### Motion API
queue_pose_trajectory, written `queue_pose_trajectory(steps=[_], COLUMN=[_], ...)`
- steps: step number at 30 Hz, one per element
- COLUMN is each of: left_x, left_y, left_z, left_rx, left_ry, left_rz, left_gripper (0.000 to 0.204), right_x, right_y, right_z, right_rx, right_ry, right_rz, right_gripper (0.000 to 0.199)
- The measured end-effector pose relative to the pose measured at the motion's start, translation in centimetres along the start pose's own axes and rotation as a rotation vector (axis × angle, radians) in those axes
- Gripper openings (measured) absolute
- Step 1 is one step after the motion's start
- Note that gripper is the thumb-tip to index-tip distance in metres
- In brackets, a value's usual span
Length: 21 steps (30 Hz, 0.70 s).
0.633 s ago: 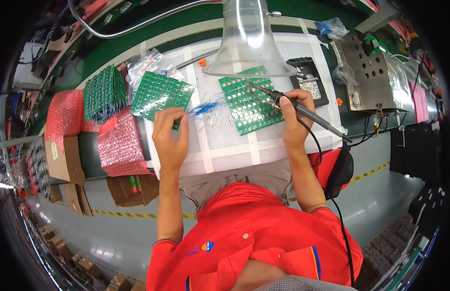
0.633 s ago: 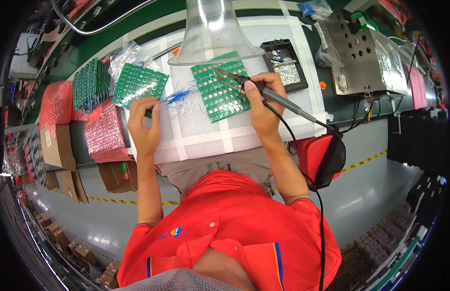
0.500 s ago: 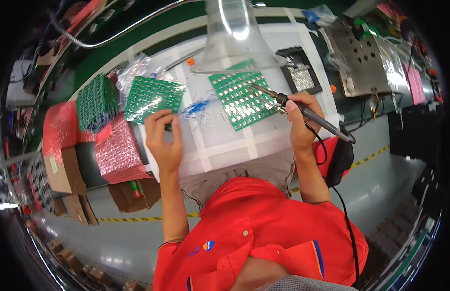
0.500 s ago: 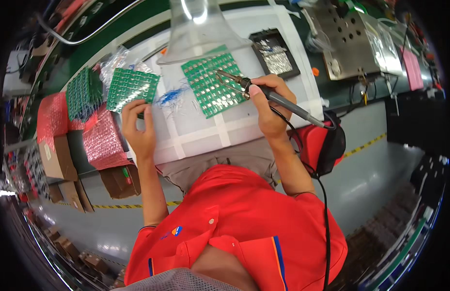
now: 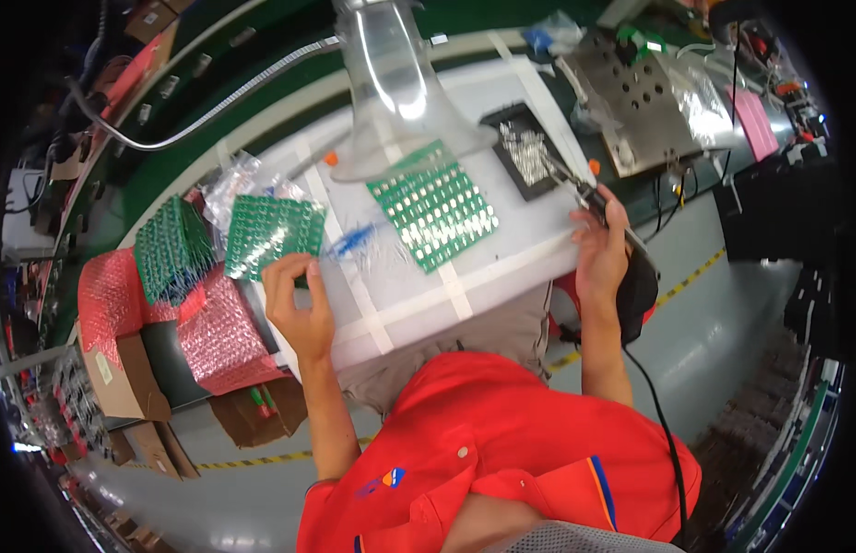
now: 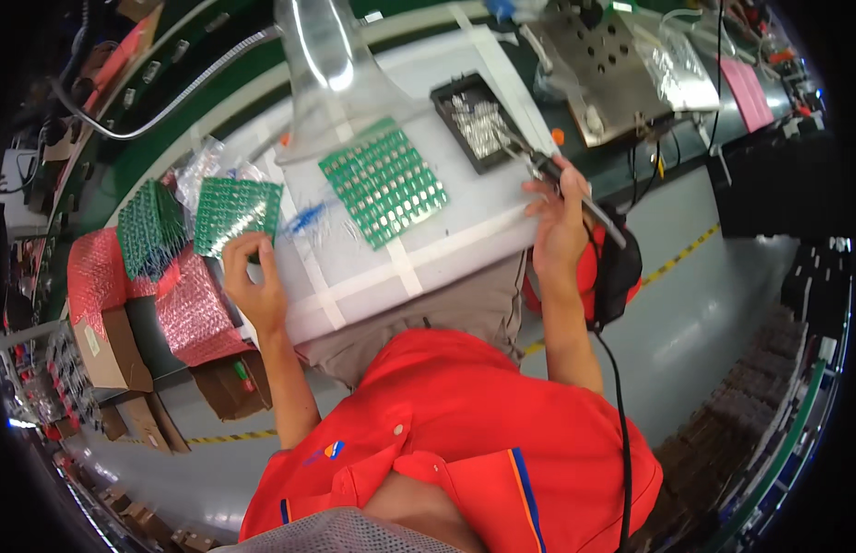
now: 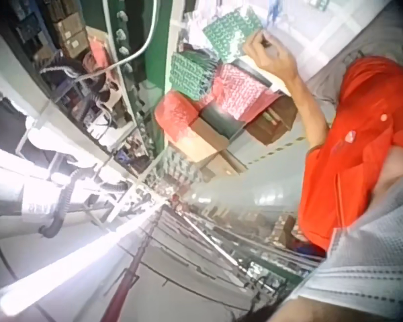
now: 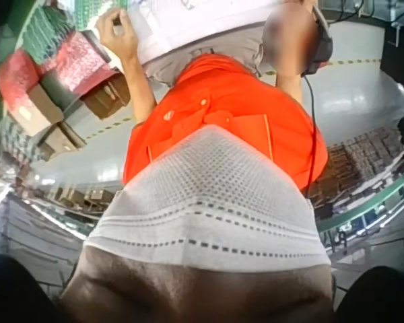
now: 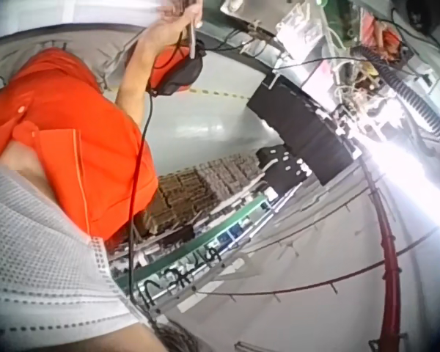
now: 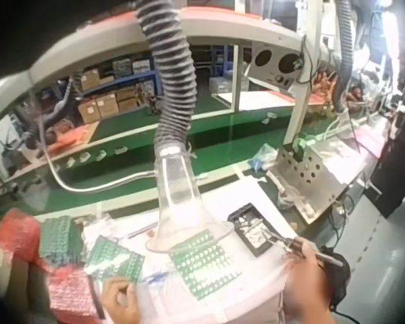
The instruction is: Soldering electronic components onto printed circuit boards at a factory workstation.
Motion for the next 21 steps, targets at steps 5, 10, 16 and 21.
queue_pose_trajectory(steps=[5, 10, 16, 21], left_x=[0.5, 0.1, -0.5, -2.0], left_y=[0.3, 0.2, 2.0, 3.5], left_z=[-0.8, -2.4, -3.1, -2.9], left_rx=[-0.010, -0.079, -0.111, -0.205], left_ry=[-0.023, 0.074, 0.113, 0.190], left_rz=[-0.027, 0.040, 0.169, 0.310], left_gripper=[0.008, 0.009, 0.016, 0.015], right_x=[-3.0, -8.8, -13.5, -13.3], right_y=[-1.2, -2.8, -2.8, -1.0], right_z=[2.3, 2.1, 0.1, -1.7], right_rx=[0.249, 0.390, 0.348, 0.265], right_ry=[-0.047, -0.172, -0.185, -0.175], right_rz=[0.131, 0.462, 0.711, 0.582], right_gripper=[0.021, 0.012, 0.009, 0.009])
Point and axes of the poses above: each hand's wrist, its own y-axis towards the middle knuckle, its own x-axis out of the back of the hand, z = x × y, the point moved 8 cm from there along y, towards the middle knuckle, and after that the axes turned 6 degrees about z, right-handed, at the moved point
